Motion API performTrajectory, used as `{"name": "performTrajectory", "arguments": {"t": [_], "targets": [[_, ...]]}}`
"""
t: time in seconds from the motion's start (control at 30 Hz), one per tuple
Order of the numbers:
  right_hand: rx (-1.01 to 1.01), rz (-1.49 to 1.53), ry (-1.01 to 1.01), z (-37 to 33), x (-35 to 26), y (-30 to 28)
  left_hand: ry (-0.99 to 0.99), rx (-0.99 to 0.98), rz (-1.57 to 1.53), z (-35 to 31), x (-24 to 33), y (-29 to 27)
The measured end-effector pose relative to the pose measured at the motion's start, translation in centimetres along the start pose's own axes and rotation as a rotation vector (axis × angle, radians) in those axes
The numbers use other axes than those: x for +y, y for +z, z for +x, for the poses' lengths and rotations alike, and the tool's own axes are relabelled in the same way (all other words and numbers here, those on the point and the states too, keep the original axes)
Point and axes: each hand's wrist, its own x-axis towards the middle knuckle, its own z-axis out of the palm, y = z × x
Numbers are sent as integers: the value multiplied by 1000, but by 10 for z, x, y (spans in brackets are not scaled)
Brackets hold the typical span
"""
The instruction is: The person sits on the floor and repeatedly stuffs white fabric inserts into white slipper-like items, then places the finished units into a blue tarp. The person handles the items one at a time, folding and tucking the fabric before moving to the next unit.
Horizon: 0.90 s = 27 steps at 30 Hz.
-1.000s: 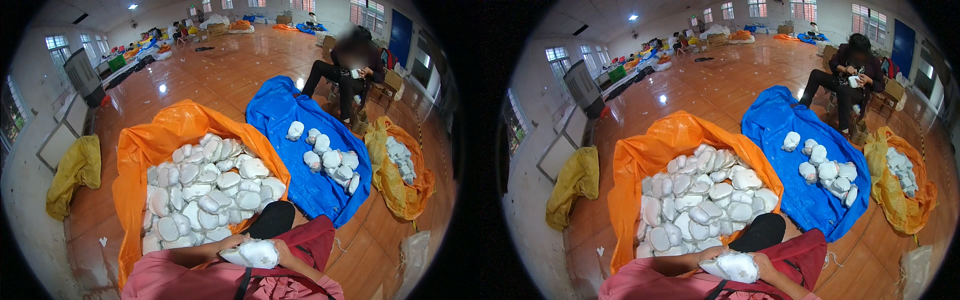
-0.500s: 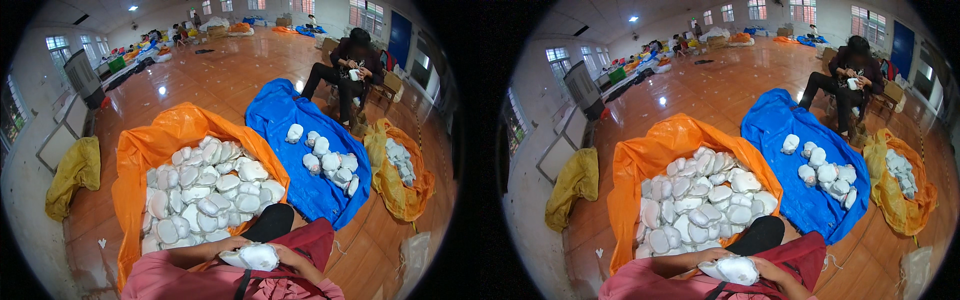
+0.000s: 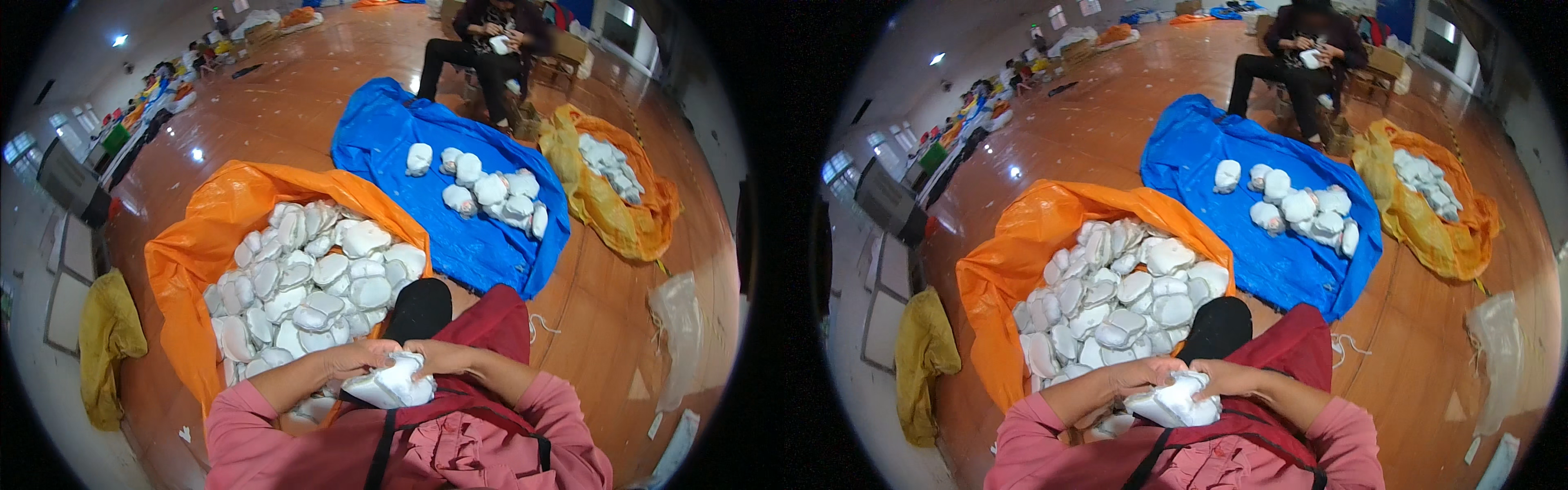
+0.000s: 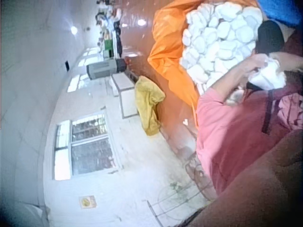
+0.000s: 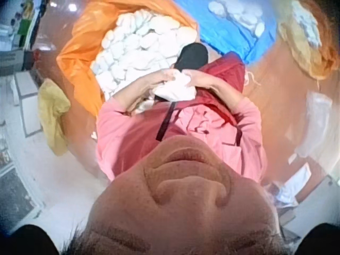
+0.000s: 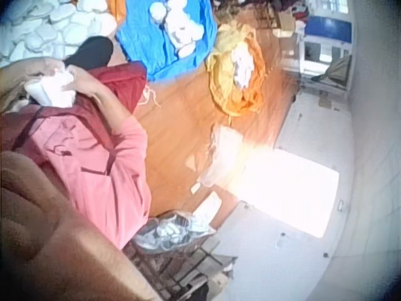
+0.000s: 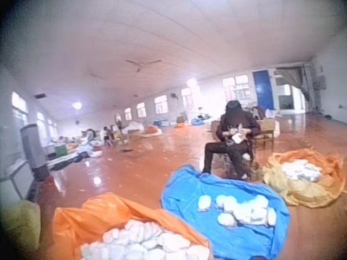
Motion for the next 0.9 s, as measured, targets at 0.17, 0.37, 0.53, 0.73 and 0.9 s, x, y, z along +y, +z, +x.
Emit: {"name": "performTrajectory", "arguments": {"t": [0.17,0.37,0.53,0.73,0.9], "targets": [[40,98,89,14,2,2,-127,83,243,5,17,-3],[117,0,68,17,-4,5,-112,116,712,10,30,4],[-109,49,3,3,-5,-10,-97,124,826,-2,32,15],[-111,65,-22,5,-3,-6,-26,142,1055,-6,30,15],[7,-355,-180,5,-17,-5,49,240,1152,-12,16,9]]}}
